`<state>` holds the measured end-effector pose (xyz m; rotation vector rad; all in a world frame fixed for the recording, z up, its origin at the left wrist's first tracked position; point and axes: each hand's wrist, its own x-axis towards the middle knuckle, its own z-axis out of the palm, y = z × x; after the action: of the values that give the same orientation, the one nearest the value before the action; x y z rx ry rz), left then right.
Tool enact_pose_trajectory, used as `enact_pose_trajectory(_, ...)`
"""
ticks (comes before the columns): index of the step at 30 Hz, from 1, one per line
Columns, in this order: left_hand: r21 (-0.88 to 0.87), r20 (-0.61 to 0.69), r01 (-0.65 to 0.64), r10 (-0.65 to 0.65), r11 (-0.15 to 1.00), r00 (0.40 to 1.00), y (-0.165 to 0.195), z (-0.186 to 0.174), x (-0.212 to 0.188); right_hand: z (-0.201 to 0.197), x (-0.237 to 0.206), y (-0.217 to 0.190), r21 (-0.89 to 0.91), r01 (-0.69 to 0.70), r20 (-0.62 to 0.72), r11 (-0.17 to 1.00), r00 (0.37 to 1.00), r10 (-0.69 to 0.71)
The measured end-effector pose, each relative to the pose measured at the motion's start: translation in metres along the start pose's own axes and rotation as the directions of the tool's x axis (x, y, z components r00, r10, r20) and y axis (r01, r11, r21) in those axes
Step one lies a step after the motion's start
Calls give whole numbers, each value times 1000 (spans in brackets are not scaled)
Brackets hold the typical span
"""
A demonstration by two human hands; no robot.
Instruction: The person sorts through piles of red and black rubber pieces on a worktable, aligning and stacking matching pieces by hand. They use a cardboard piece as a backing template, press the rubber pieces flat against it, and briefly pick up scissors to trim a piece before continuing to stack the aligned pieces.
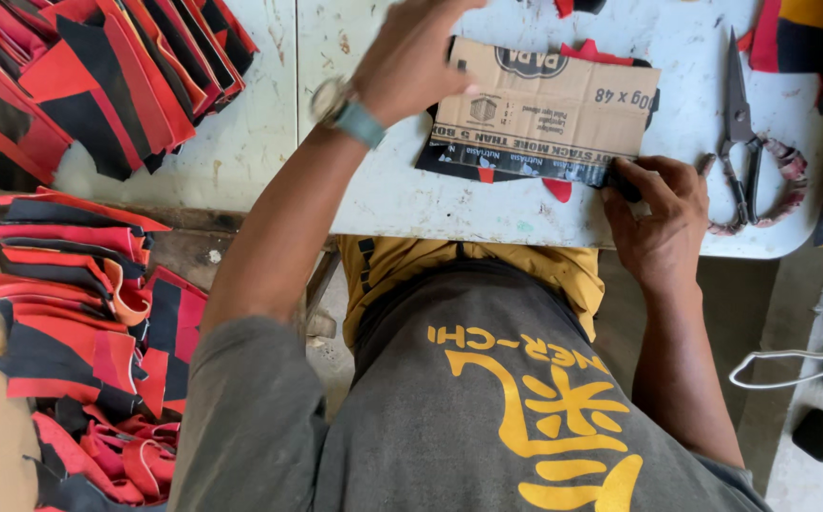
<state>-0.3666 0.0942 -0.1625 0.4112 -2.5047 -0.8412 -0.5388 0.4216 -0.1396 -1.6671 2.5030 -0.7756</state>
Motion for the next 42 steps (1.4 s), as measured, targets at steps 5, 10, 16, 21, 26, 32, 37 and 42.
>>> enact_pose_trajectory(5,-41,40,201,-200,979,979,-26,-4,-51,1,0,-1,7,-15,13,1000,1000,15)
enact_pose_trajectory(10,54,105,152,-157,987,982,-42,13,-60,3,-1,-1,5,-55,40,998,998,55)
enact_pose_trajectory(16,35,111,155,-158,987,981,-47,18,-65,3,-5,0,-10,-68,55,998,996,69)
enact_pose_trajectory(21,33,119,190,-193,981,974,-48,19,-64,4,-6,1,-13,-84,62,996,995,84)
enact_pose_trajectory(26,21,123,173,-174,985,977,-47,17,-64,5,-4,1,-23,-74,52,997,996,75)
enact_pose_trajectory(32,7,114,144,-144,990,983,-45,12,-65,5,-5,1,-14,-100,57,995,993,100)
enact_pose_trajectory(37,-26,130,188,-183,982,974,-45,12,-64,5,-5,2,-1,-96,57,995,994,96)
enact_pose_trajectory(42,17,115,141,-142,990,983,-46,12,-65,5,-6,3,-17,-83,47,996,995,83)
